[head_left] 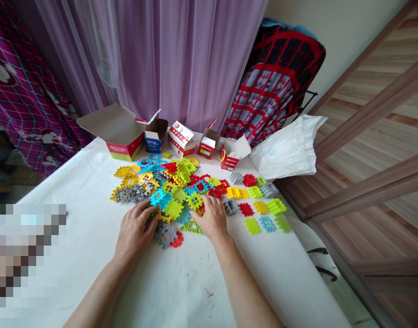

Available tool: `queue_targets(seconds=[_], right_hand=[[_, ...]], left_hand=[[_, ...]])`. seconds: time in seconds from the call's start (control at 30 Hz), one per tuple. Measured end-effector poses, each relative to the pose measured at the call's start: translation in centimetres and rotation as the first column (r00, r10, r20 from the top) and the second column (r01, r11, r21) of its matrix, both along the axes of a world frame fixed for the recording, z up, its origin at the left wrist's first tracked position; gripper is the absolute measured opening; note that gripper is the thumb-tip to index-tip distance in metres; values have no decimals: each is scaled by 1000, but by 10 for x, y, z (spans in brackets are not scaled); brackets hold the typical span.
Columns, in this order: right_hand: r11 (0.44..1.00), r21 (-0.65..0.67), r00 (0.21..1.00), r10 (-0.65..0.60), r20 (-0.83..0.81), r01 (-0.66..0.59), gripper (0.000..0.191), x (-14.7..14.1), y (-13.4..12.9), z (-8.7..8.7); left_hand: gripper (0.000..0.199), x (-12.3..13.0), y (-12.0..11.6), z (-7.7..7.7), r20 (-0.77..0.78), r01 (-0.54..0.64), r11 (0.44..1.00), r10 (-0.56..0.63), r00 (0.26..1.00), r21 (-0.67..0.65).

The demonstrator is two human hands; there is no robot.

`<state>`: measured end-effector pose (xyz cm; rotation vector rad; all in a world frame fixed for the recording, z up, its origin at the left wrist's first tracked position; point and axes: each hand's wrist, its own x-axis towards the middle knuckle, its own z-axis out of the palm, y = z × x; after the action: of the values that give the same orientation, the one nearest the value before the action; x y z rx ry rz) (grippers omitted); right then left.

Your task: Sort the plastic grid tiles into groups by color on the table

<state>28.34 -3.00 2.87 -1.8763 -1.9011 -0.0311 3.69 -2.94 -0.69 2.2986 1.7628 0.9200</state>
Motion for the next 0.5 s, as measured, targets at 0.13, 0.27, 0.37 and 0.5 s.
queue_targets(seconds=[0.13,0.27,0.37,0.5], right_hand=[[1000,-7,1000,0,15,0,43,0,1,-3],[1000,18,1000,-15,2,14,40,-2,0,0],[997,72,998,-26,-61,30,40,2,-2,6],[986,128,986,-86,-140,104,38,35,-4,17]], left_hand=[[44,-1,2,0,-9,10,1000,-10,1000,7],[44,-2,3,-1,-15,2,1000,-1,1000,22],[43,-4,3,-3,-23,9,1000,-8,1000,24],[42,-7,6,-6,-39,25,999,-23,999,44]])
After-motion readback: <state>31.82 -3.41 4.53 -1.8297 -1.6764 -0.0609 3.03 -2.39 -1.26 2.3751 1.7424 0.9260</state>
